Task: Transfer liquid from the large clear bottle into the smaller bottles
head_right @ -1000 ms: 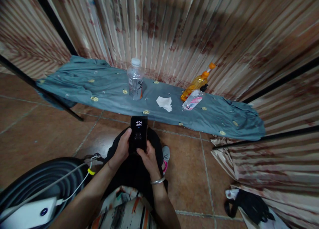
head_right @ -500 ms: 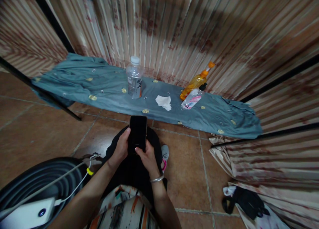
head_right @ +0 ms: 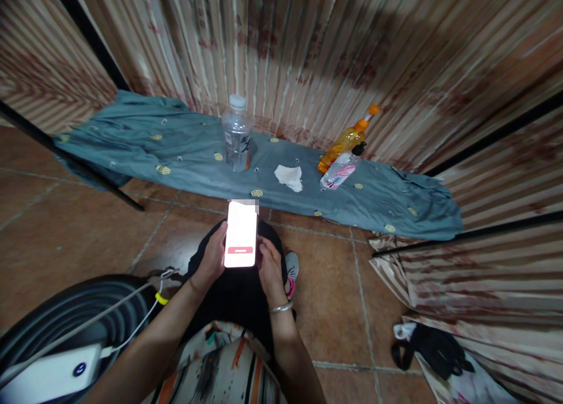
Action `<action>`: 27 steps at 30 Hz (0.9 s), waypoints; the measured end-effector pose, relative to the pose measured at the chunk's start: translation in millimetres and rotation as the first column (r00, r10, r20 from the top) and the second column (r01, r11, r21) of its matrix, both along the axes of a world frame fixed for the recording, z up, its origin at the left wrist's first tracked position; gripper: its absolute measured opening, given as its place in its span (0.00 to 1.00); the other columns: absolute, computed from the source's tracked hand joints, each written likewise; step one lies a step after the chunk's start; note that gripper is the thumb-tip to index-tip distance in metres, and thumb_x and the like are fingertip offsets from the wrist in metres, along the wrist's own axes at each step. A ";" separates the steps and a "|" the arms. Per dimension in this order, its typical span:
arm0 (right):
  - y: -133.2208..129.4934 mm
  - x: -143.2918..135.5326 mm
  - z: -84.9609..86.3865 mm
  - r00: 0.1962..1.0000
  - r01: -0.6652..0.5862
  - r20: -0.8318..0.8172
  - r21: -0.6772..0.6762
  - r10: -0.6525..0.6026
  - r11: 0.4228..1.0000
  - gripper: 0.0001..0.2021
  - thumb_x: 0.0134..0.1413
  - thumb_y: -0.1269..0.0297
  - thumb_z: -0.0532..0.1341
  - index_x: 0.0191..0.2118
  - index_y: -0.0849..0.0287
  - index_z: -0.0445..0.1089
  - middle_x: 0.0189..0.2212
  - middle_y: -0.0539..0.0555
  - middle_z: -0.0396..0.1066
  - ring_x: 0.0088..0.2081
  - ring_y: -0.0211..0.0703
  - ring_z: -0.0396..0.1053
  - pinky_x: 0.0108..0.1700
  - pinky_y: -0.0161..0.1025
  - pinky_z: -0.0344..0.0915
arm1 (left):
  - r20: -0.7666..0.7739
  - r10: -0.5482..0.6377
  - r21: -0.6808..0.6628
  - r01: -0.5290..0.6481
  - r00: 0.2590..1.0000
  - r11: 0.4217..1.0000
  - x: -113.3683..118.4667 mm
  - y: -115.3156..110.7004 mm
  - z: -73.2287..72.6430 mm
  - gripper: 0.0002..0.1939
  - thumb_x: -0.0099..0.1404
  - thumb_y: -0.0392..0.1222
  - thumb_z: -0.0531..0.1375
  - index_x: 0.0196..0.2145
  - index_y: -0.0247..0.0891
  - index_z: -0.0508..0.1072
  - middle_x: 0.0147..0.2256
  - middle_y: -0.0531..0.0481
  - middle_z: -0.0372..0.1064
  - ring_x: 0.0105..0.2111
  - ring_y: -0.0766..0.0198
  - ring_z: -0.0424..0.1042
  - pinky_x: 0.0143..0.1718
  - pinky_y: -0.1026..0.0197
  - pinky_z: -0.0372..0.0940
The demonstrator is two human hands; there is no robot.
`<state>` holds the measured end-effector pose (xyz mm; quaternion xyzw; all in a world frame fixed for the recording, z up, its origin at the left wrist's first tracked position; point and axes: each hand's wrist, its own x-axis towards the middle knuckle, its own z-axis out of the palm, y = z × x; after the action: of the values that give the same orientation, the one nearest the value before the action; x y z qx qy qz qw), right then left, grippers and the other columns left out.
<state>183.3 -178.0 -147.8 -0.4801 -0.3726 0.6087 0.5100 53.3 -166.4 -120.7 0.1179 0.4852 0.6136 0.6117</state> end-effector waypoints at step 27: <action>6.4 0.2 5.8 0.998 0.066 -0.011 0.002 -0.066 0.998 0.19 0.60 0.46 0.60 0.43 0.57 0.77 0.42 0.55 0.80 0.46 0.47 0.77 0.51 0.44 0.72 | -0.162 0.032 0.097 -0.016 0.986 0.995 -0.1 -5.8 -8.0 0.22 0.65 0.58 0.63 0.41 0.33 0.76 0.40 0.45 0.78 0.40 0.56 0.77 0.44 0.51 0.73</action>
<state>183.5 -171.6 -142.0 -0.4882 -0.3545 0.5936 0.5325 53.2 -172.2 -128.6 0.1911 0.5052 0.6317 0.5560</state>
